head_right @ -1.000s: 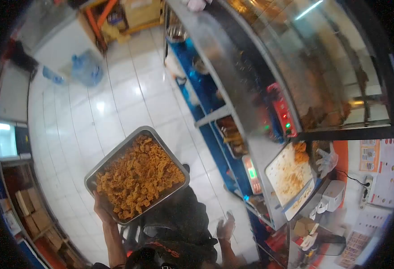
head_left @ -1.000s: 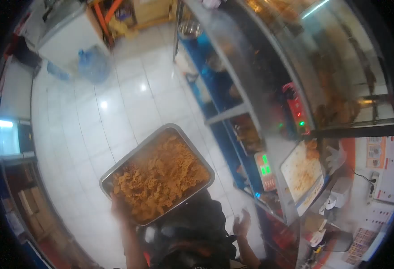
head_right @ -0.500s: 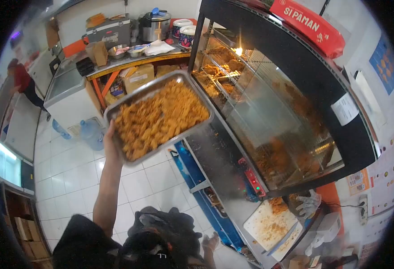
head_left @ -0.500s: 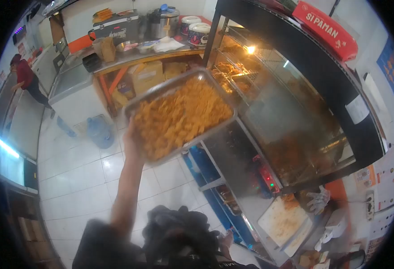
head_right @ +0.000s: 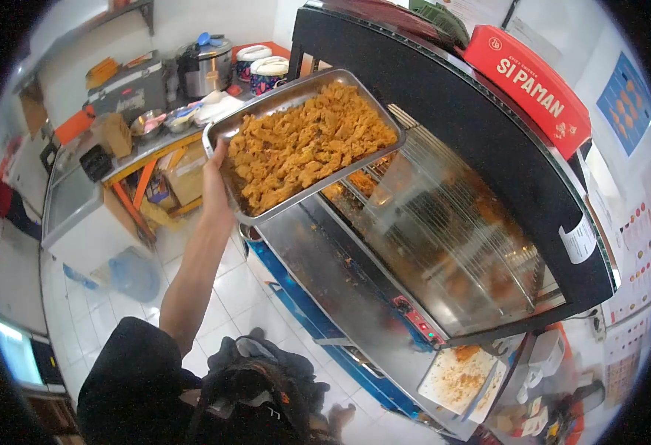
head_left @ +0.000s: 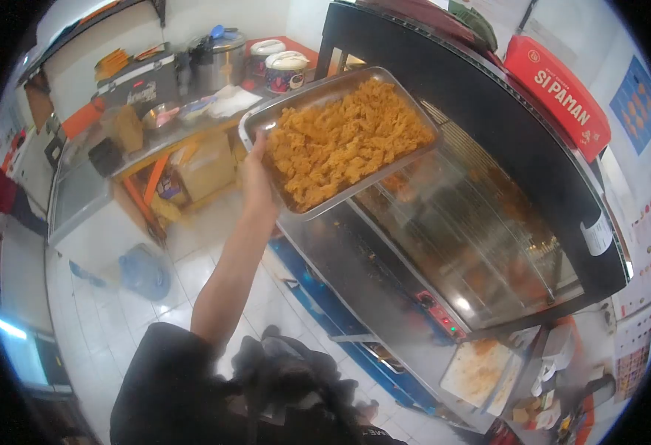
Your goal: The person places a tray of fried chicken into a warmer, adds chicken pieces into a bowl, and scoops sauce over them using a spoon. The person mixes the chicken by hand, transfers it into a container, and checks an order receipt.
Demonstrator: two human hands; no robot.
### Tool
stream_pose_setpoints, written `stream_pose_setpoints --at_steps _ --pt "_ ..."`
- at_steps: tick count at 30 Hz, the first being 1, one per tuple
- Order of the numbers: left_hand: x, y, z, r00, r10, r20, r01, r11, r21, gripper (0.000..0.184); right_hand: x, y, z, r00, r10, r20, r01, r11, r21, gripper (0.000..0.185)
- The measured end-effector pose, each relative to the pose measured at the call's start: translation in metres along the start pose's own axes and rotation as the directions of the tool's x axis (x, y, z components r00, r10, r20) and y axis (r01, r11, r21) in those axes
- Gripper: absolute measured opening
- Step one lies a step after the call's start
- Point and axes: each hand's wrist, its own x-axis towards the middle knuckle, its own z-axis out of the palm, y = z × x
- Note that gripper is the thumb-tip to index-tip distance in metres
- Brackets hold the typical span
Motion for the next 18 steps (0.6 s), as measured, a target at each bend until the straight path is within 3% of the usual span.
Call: stream_pose_setpoints --at_steps 1,4,5,9,10,11,12,14,18 --pt "0.015 0.004 -0.004 0.999 -0.009 0.036 0.012 0.997 -0.080 0.057 -0.004 0.002 0.026 0.994 0.109 0.011 -0.110 0.992 0.070 0.058" --pt "0.026 0.023 -0.011 0.992 -0.001 0.125 0.005 0.999 -0.033 0.057 -0.029 -0.026 0.048 0.984 0.176 0.012 -0.176 0.977 0.116 0.056" --pt "0.026 0.029 -0.009 0.999 -0.007 0.047 0.006 1.000 0.025 0.056 -0.033 -0.042 0.050 0.981 0.193 0.016 -0.193 0.969 0.153 0.056" --pt "0.021 0.040 -0.009 0.988 -0.115 0.099 0.126 0.986 -0.109 0.049 -0.039 -0.087 0.054 0.945 0.315 0.089 -0.313 0.792 0.523 0.054" --pt "0.027 0.038 -0.010 0.986 -0.133 0.096 0.143 0.984 -0.106 0.049 -0.038 -0.093 0.054 0.946 0.310 0.092 -0.309 0.782 0.542 0.054" --pt "0.033 0.038 -0.013 0.983 -0.148 0.110 0.156 0.985 -0.071 0.049 -0.042 -0.093 0.048 0.990 0.142 0.018 -0.141 0.947 0.289 0.055" --pt "0.039 0.040 -0.013 0.980 -0.151 0.130 0.157 0.987 -0.036 0.049 -0.046 -0.086 0.046 0.998 -0.032 -0.057 0.031 0.999 -0.005 0.056" --pt "0.044 0.036 0.003 0.981 -0.165 0.106 0.163 0.986 0.021 0.049 -0.037 -0.088 0.047 0.994 0.102 -0.050 -0.097 0.990 0.103 0.058" --pt "0.066 0.013 0.042 0.963 -0.173 0.208 0.169 0.985 0.036 0.050 -0.037 -0.111 0.029 0.988 0.109 -0.114 -0.096 0.989 0.111 0.058"
